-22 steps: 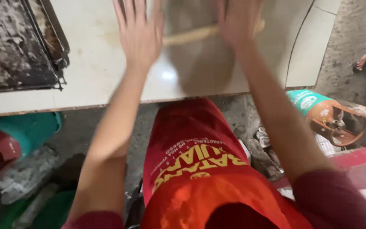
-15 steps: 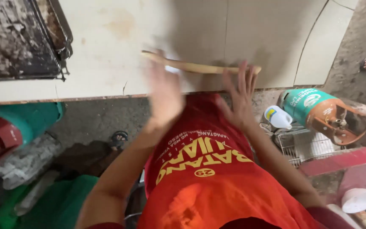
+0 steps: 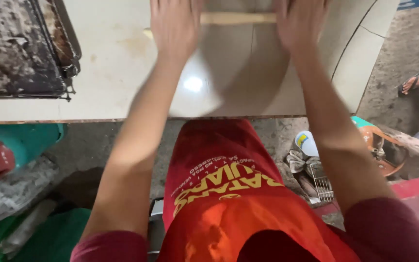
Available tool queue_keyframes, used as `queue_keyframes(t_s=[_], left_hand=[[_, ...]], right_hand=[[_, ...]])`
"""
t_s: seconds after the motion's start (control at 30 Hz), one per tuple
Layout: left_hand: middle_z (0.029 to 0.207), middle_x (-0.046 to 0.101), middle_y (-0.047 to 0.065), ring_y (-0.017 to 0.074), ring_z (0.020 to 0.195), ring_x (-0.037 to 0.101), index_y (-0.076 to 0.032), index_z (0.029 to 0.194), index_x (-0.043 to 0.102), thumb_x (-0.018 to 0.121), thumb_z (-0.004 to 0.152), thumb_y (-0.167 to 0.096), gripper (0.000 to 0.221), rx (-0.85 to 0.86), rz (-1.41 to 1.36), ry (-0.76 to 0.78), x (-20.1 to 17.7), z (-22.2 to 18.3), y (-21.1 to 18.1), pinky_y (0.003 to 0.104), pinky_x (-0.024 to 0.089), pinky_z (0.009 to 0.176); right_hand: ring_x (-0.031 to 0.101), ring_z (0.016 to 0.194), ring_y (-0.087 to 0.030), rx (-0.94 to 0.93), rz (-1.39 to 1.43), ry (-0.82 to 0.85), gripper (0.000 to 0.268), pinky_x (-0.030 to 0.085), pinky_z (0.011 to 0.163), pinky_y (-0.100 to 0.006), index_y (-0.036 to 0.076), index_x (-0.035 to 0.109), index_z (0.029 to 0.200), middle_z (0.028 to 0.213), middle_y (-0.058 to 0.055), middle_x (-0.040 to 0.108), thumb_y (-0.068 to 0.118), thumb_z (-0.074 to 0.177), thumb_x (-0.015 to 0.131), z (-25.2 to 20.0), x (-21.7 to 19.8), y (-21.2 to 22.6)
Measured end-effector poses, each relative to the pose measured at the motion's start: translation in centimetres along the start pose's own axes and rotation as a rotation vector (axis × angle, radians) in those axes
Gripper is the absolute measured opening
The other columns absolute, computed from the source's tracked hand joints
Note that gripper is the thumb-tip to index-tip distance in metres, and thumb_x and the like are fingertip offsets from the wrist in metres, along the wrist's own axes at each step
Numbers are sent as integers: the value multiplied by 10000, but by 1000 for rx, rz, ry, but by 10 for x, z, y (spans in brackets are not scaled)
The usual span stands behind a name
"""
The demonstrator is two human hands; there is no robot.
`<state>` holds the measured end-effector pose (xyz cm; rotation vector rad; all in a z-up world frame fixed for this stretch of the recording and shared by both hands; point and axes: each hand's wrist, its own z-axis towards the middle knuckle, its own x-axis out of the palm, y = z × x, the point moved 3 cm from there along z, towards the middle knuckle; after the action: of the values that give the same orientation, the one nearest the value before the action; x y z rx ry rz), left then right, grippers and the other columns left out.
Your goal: Rolling pieces of dough into long ropes and twisting them into shapes before placing them on a baking tray.
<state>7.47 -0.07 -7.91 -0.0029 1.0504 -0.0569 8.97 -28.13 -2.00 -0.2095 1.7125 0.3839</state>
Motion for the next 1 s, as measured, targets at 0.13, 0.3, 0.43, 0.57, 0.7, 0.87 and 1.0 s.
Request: queue_keyframes(t_s=[0.13,0.3,0.43,0.57,0.7,0.87,1.0], left_hand=[[1557,285,242,383,1458,231,-33,1526,335,519,1079,-391,603,-166,-174,486,-130,-53,-32,539,150,1201],[1597,183,268,457,1469,197,-54,1558,271,294,1051,-543,705,-220,-168,414,-143,-139,-75,557,212,1192],[1551,382,120,296,1441,341,-110,1490,406,493,948,-495,670,36,-236,433,-120,-118,-95,472,251,1200],[1574,262,234,313,1451,332,40,1529,220,528,975,-494,829,31,306,759,-102,-6,-62,381,309,1179],[1501,386,297,440,1380,295,91,1479,375,350,1097,-422,639,-205,142,558,-48,29,5,547,153,1159],[1623,165,152,311,1516,173,-111,1584,171,275,1143,-452,567,-270,158,634,-123,-19,-22,480,169,1256],[1587,293,210,388,1470,259,-74,1536,355,293,1058,-455,614,-353,-54,388,-137,-80,-45,533,197,1180]], right_hand=[[115,1416,-533,-65,-104,-114,735,150,1115,-677,57,269,1592,1597,-239,154,541,1043,341,-78,-4,16],[-86,1384,-612,92,170,222,964,65,1125,-725,201,208,1609,1646,-166,-8,619,833,598,-161,-21,47],[159,1427,-503,-210,188,260,820,44,1153,-646,256,338,1549,1543,-183,298,741,895,438,-120,-29,99],[-29,1458,-491,-212,-78,222,764,12,1123,-766,392,123,1609,1618,-159,-30,781,951,126,-27,-17,93],[126,1412,-570,-238,55,37,874,6,1032,-799,189,300,1592,1584,-253,186,784,955,243,71,-25,58],[121,1500,-507,50,-124,107,978,107,1207,-644,48,94,1601,1621,-250,62,509,990,702,2,-50,60],[73,1352,-679,-67,-39,-167,856,105,1056,-753,88,251,1595,1582,-333,138,647,953,335,-79,3,32]])
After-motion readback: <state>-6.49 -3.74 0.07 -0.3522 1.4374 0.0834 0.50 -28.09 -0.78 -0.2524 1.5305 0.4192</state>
